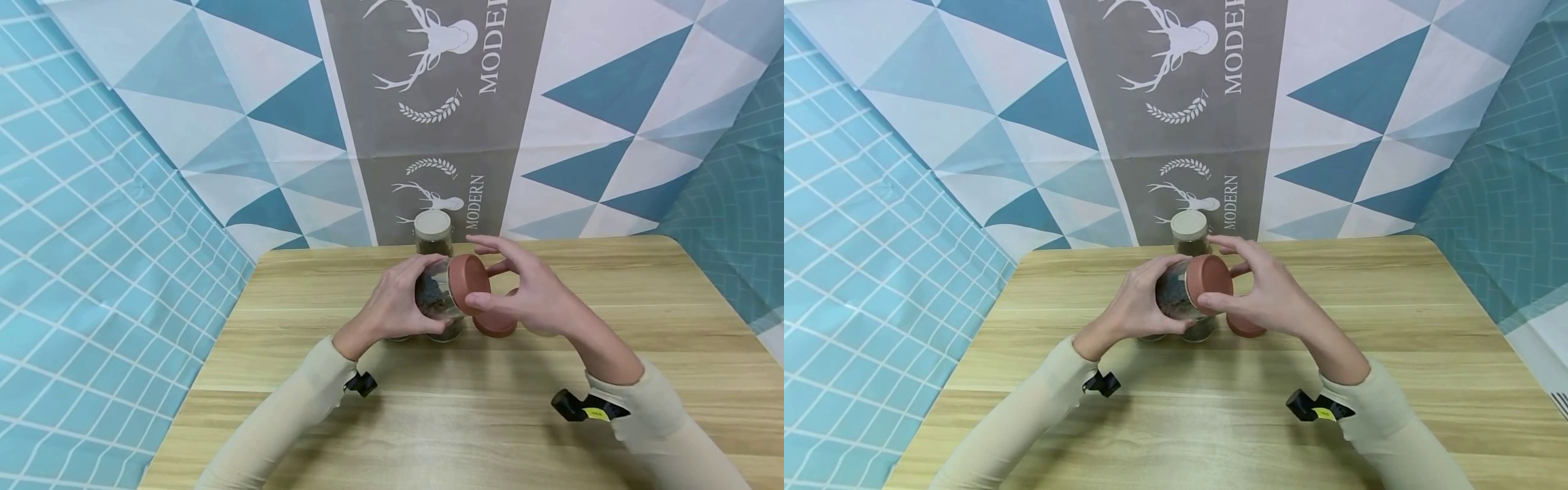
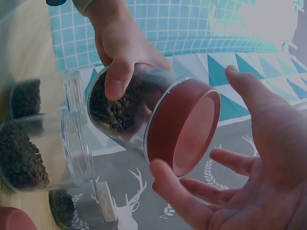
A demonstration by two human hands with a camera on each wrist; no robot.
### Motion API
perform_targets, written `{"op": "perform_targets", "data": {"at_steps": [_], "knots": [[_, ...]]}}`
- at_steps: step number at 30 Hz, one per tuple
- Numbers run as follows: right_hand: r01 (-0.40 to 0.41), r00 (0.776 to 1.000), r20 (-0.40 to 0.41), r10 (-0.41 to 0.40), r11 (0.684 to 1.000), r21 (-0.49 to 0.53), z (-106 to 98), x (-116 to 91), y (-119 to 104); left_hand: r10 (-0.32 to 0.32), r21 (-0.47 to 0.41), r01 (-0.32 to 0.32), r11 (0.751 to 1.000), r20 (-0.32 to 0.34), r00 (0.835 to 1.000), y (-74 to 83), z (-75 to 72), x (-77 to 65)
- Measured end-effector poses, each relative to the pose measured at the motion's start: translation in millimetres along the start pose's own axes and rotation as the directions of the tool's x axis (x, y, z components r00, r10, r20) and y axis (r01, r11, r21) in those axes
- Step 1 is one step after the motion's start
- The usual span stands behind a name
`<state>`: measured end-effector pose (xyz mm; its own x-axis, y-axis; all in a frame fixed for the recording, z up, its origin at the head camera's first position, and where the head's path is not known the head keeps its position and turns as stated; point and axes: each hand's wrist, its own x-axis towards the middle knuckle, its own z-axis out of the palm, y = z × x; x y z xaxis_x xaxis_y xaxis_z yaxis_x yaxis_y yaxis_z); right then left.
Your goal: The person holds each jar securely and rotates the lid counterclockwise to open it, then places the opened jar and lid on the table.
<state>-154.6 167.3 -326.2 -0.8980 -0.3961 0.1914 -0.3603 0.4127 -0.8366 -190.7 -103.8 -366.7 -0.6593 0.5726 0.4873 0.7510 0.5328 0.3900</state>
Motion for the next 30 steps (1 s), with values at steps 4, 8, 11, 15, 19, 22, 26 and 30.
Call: {"op": "perform_targets", "data": {"at_steps": [4, 8, 11, 15, 19, 22, 26, 30], "knots": [[0.024, 1.000, 0.018, -0.024, 1.000, -0.018, 1.4, 1.4, -0.4, 0.007, 0.001, -0.007, 1.000, 0.000, 1.000, 0.3, 0.3, 0.2], [0.108, 0.994, 0.028, -0.107, 0.994, -0.024, 5.1, 3.6, 2.6, 0.006, 0.019, -0.006, 1.000, 0.002, 1.000, 1.6, 1.1, 0.9], [0.152, 0.988, 0.030, -0.151, 0.988, -0.024, 7.1, 4.8, 4.8, 0.004, 0.022, -0.004, 1.000, 0.001, 1.000, 1.7, 1.9, 1.2], [0.143, 0.989, 0.032, -0.142, 0.989, -0.028, 7.1, 4.7, 4.3, 0.006, 0.020, -0.006, 1.000, 0.000, 1.000, 1.1, 2.3, 0.9], [0.143, 0.989, 0.034, -0.142, 0.989, -0.034, 6.6, 4.3, 3.5, 0.005, 0.025, -0.005, 1.000, 0.001, 1.000, 1.6, 1.8, 1.0], [0.175, 0.984, 0.038, -0.174, 0.984, -0.033, 6.8, 4.4, 3.7, 0.005, 0.022, -0.005, 1.000, 0.002, 1.000, 1.6, 1.6, 0.9], [0.231, 0.972, 0.057, -0.229, 0.973, -0.024, 7.3, 4.2, 5.5, 0.005, 0.017, -0.005, 1.000, 0.005, 1.000, 0.7, 2.3, 0.0], [0.312, 0.948, 0.087, -0.306, 0.947, -0.074, 6.6, 3.3, 8.7, 0.006, 0.017, -0.006, 1.000, 0.007, 1.000, 1.1, 2.5, -0.9]]}}
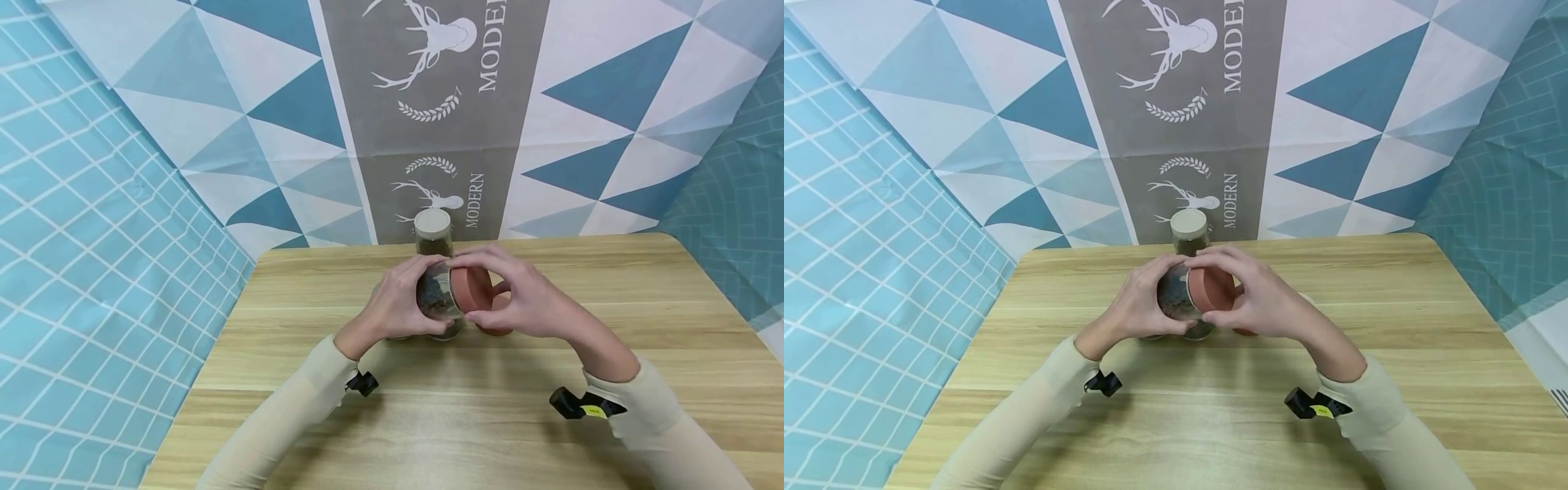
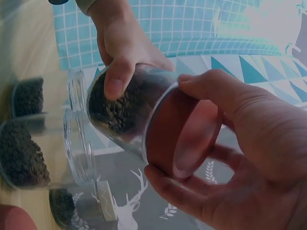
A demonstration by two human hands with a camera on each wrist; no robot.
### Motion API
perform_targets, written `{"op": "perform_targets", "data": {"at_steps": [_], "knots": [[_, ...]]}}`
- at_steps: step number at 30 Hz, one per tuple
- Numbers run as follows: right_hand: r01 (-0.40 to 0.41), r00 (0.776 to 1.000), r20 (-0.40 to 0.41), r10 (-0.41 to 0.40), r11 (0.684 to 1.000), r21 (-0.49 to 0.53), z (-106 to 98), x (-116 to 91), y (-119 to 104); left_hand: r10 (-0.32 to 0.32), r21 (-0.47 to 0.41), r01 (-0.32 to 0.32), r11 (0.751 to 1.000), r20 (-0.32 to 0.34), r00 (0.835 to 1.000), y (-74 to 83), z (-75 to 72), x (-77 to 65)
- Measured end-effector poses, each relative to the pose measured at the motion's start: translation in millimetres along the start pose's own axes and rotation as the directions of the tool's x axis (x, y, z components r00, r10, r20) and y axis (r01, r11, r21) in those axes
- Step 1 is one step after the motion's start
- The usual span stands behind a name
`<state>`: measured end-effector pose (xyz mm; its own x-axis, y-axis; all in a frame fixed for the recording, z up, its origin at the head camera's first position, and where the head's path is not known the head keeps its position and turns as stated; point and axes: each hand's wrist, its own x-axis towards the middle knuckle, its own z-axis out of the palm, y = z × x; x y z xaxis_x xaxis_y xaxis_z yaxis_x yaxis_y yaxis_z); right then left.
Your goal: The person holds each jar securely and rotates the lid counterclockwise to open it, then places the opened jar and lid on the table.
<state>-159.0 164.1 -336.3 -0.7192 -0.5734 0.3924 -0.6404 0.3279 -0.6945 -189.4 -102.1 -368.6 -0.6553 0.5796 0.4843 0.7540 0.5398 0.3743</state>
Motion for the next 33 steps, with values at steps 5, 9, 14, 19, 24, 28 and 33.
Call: {"op": "perform_targets", "data": {"at_steps": [5, 9, 14, 19, 24, 28, 33], "knots": [[0.161, 0.987, 0.019, -0.160, 0.974, -0.162, -1.6, -0.2, 2.7, -0.002, -0.003, 0.002, 1.000, -0.002, 1.000, -0.8, -0.5, -1.2], [0.204, 0.979, 0.024, -0.203, 0.959, -0.197, -1.5, 0.0, 4.1, -0.006, -0.009, 0.006, 1.000, -0.004, 1.000, -1.9, -0.2, -1.6], [0.206, 0.978, 0.024, -0.205, 0.958, -0.202, -2.2, -0.6, 3.3, -0.006, -0.007, 0.006, 1.000, -0.003, 1.000, -2.7, 0.1, -1.4], [0.146, 0.989, 0.028, -0.143, 0.972, -0.184, -6.5, -3.2, 2.4, -0.012, -0.023, 0.012, 1.000, 0.005, 1.000, -3.0, -1.2, -2.1], [0.075, 0.997, 0.021, -0.072, 0.983, -0.168, -11.9, -5.9, 2.0, -0.022, -0.033, 0.023, 0.999, 0.008, 1.000, -4.0, -2.8, -3.0], [-0.002, 1.000, -0.004, 0.002, 0.996, -0.094, -11.4, -6.2, 0.7, -0.024, -0.030, 0.024, 0.999, 0.003, 1.000, -4.9, -2.8, -3.1], [-0.195, 0.978, -0.065, 0.198, 0.980, 0.048, -8.0, -5.5, -4.2, -0.033, -0.037, 0.033, 0.999, 0.004, 0.999, -4.5, -2.5, -2.3]]}}
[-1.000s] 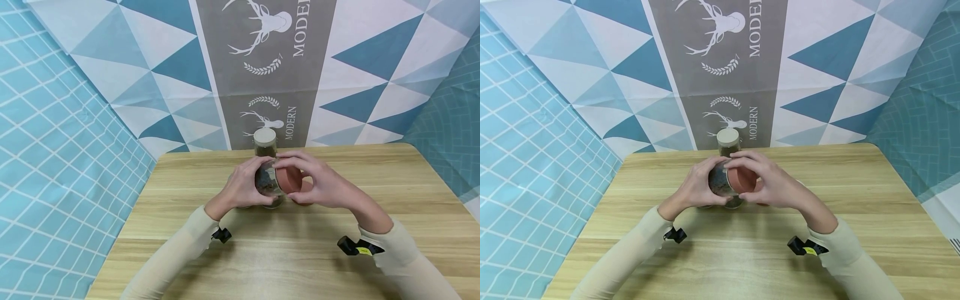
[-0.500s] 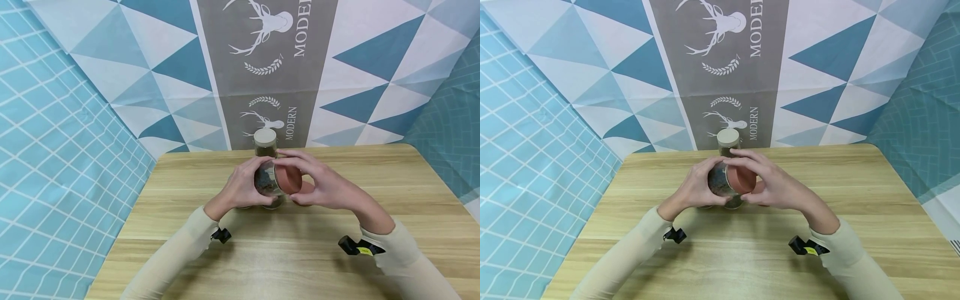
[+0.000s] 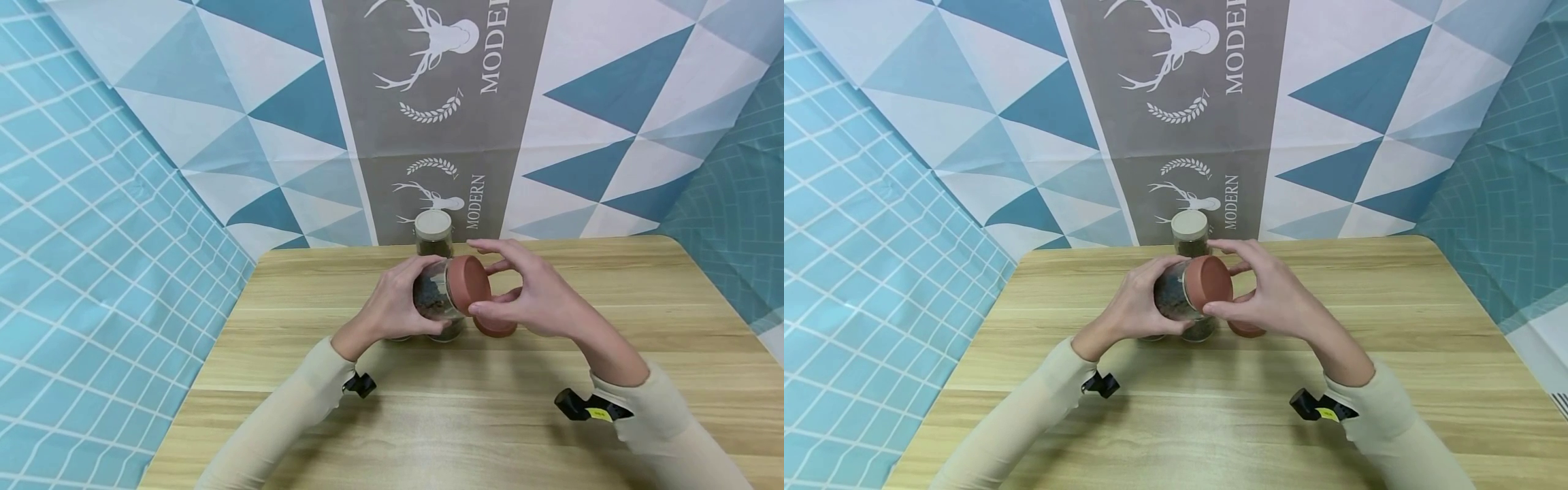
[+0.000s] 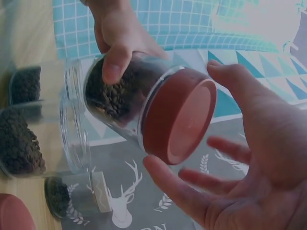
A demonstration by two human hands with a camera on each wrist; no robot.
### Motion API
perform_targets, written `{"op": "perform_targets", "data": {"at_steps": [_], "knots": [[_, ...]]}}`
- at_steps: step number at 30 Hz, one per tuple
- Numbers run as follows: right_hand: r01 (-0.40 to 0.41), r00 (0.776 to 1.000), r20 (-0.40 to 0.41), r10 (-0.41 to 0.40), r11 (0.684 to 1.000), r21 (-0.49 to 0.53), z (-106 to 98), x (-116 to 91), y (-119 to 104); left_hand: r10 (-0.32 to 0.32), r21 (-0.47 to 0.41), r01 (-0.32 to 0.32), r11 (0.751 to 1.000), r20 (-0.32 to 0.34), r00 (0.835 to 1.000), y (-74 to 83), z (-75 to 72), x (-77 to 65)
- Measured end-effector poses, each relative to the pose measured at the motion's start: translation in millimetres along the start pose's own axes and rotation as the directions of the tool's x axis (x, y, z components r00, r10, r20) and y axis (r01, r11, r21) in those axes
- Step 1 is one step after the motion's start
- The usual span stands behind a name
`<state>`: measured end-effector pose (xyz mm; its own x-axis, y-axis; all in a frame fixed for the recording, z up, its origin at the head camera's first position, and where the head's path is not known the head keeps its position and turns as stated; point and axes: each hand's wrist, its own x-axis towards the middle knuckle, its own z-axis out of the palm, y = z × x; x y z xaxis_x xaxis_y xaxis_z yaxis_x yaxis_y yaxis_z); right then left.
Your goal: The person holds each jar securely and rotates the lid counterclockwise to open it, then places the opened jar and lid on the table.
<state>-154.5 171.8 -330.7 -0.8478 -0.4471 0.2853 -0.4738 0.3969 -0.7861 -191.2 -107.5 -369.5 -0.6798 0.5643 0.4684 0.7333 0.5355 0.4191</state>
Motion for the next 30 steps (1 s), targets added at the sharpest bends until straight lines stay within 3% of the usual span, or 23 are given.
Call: {"op": "perform_targets", "data": {"at_steps": [3, 10, 25, 30], "knots": [[-0.051, 0.999, -0.014, 0.051, 0.999, 0.008, 1.5, 0.2, -2.3, 0.000, -0.002, 0.000, 1.000, 0.001, 1.000, 0.9, 0.2, 0.6], [-0.056, 0.998, -0.002, 0.056, 0.998, 0.005, 4.9, 2.2, -4.1, 0.003, 0.011, -0.003, 1.000, 0.001, 1.000, 1.8, 1.9, 1.3], [-0.009, 1.000, -0.006, 0.009, 1.000, -0.022, 10.8, 6.4, -4.3, 0.002, 0.020, -0.002, 1.000, 0.003, 1.000, 6.6, 2.0, 2.8], [0.044, 0.999, 0.011, -0.044, 0.999, -0.020, 10.3, 7.3, -3.1, 0.002, 0.017, -0.002, 1.000, 0.001, 1.000, 6.6, 1.3, 2.3]]}}
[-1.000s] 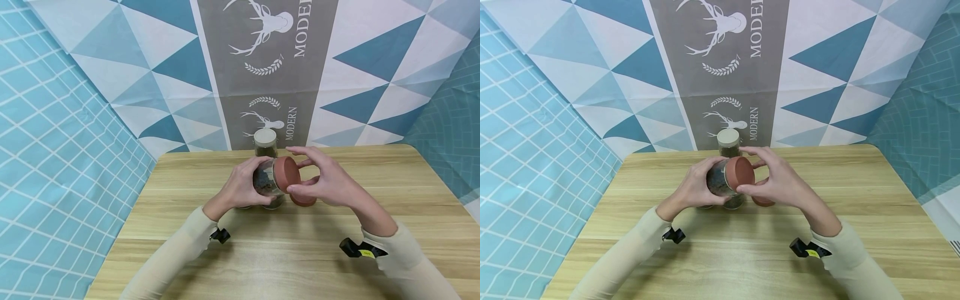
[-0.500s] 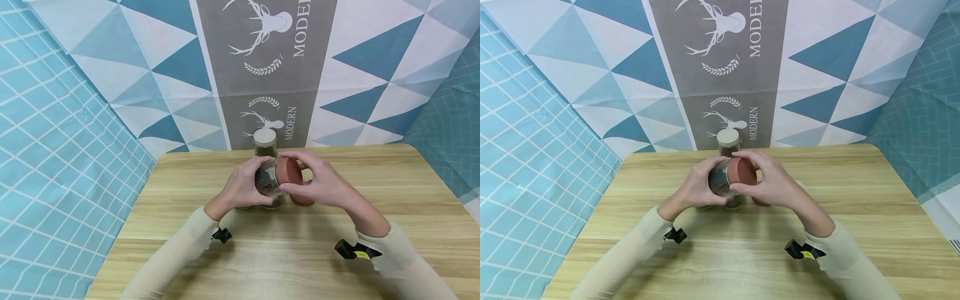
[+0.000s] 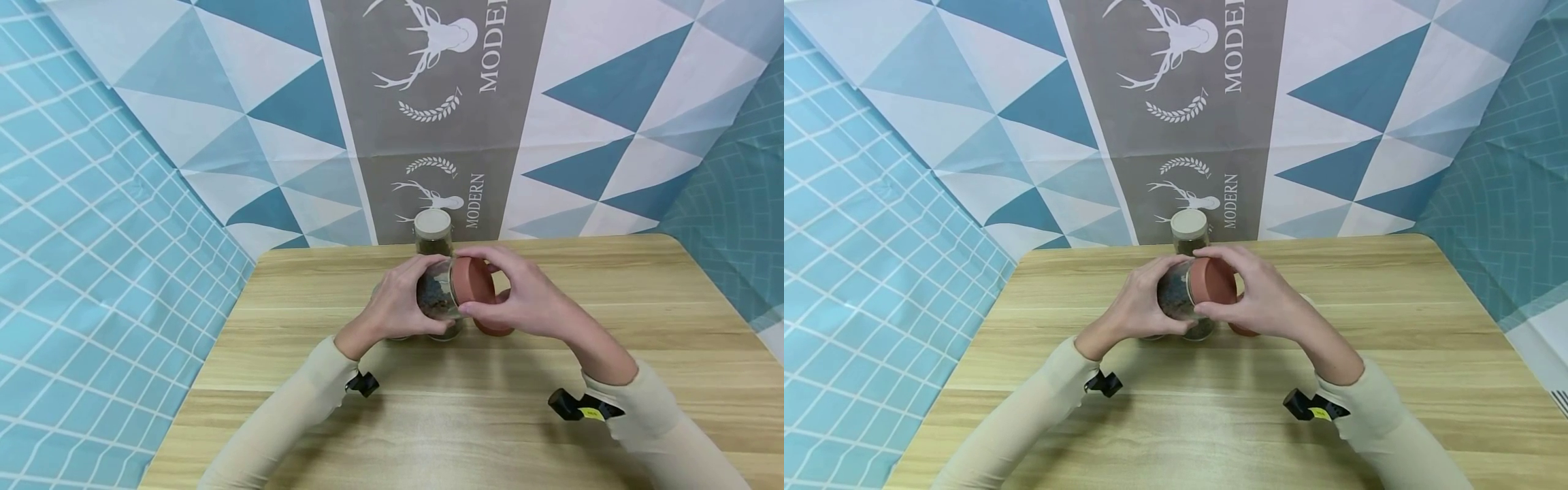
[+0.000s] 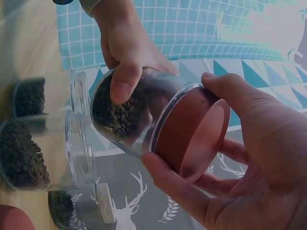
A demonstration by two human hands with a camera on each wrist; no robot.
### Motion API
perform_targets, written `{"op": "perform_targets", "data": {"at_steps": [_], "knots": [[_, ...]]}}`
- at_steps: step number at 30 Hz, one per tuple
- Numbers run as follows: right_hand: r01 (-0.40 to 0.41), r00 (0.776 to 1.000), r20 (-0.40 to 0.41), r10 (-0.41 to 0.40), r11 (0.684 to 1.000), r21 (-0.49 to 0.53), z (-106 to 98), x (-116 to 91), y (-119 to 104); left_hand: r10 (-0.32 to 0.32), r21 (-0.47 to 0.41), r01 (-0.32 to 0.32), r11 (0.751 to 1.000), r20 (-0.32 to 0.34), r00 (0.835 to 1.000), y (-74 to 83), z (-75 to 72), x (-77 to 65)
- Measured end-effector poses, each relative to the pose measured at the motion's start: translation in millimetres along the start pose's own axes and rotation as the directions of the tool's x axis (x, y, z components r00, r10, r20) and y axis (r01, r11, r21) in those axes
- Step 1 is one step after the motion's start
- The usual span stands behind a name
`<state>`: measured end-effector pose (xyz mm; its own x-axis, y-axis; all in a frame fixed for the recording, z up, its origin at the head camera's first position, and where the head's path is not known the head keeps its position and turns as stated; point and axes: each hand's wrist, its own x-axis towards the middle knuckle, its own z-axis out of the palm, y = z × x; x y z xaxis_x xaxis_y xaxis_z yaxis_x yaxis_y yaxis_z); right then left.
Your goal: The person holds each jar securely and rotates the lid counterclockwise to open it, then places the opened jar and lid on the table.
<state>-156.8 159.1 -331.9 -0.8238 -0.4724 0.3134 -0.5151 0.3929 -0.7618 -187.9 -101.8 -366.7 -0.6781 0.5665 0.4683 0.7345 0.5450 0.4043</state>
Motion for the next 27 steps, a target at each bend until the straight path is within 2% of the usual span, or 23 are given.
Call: {"op": "perform_targets", "data": {"at_steps": [5, 8, 15, 22, 27], "knots": [[0.066, 0.997, 0.026, -0.067, 0.998, 0.008, -1.6, -0.4, 1.6, 0.006, -0.003, -0.006, 1.000, -0.005, 1.000, -1.1, 0.4, -0.3], [0.125, 0.991, 0.043, -0.123, 0.992, -0.031, -3.1, -1.3, 2.7, 0.008, -0.008, -0.008, 1.000, -0.006, 1.000, -1.1, 0.0, -0.3], [0.316, 0.949, 0.072, -0.307, 0.926, -0.206, -6.1, -0.9, 5.3, 0.010, -0.009, -0.010, 1.000, -0.007, 1.000, -2.5, 0.6, -0.4], [0.355, 0.935, 0.079, -0.346, 0.907, -0.226, -6.8, -0.6, 6.1, 0.007, -0.010, -0.007, 1.000, -0.011, 1.000, -3.0, 0.7, -0.4], [0.316, 0.949, 0.084, -0.305, 0.926, -0.206, -7.5, -0.9, 6.4, 0.000, -0.019, 0.000, 1.000, -0.007, 1.000, -2.2, -0.8, -1.0]]}}
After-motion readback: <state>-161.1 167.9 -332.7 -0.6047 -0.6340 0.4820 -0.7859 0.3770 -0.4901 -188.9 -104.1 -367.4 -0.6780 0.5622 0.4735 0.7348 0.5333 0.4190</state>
